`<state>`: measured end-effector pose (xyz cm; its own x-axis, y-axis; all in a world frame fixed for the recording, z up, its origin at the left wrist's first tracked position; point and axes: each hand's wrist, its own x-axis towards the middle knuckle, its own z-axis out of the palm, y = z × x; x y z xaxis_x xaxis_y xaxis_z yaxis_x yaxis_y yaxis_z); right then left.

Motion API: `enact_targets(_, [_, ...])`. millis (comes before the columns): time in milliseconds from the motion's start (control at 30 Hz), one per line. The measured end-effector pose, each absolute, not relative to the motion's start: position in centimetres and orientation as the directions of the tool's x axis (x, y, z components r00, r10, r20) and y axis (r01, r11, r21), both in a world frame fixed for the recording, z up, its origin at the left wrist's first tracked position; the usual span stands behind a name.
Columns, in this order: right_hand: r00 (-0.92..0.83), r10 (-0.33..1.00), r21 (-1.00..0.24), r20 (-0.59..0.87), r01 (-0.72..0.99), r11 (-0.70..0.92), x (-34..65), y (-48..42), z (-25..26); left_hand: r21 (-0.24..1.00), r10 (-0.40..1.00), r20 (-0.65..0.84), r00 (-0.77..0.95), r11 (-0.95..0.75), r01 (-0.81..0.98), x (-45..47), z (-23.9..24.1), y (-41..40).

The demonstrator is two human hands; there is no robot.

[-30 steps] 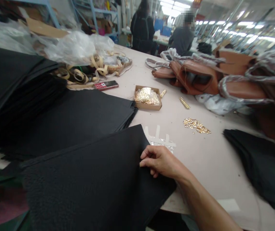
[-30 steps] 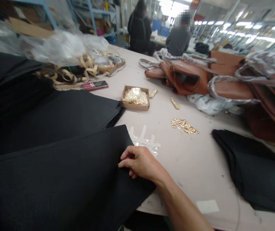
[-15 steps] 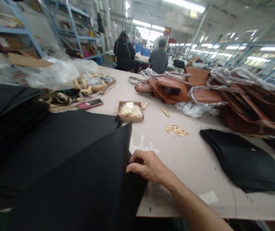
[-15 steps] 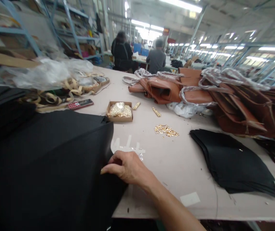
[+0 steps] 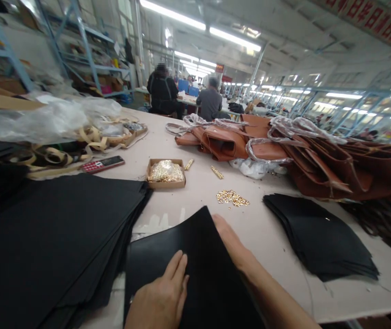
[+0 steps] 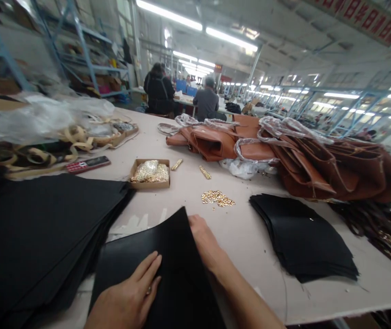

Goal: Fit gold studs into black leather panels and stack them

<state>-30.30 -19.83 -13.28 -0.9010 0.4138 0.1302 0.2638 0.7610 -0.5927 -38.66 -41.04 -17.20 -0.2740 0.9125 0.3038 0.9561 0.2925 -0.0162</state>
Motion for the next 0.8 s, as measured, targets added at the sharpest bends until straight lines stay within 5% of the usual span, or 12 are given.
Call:
enact_targets(133, [-0.806, 0.577, -0.212, 0.131, 0.546, 0.811, -28.5, -15.5, -13.8, -0.069, 0.925, 0.296, -0.239, 0.270, 0.960, -38.6, -18.1, -41.0])
enact_targets(367, [-0.791, 0.611, 0.021, 0.004, 0.611, 0.791, -29.3, -11.4, -14.1, -0.037, 0.926, 0.299, -0.232, 0.254, 0.967, -38.6, -18.2, -41.3])
enact_targets(633, [-0.733, 0.678, 0.095, -0.059, 0.672, 0.734, -31.1, -10.8, -13.7, 0.110, 0.930, 0.209, -0.303, 0.286, 0.952, -38.0, -16.6, -41.4])
enact_targets(800, [-0.736, 0.672, -0.065, -0.074, 0.676, 0.734, -30.4, -12.5, -13.1, 0.133, 0.930, 0.166, -0.328, 0.309, 0.942, -37.6, -16.2, -41.8])
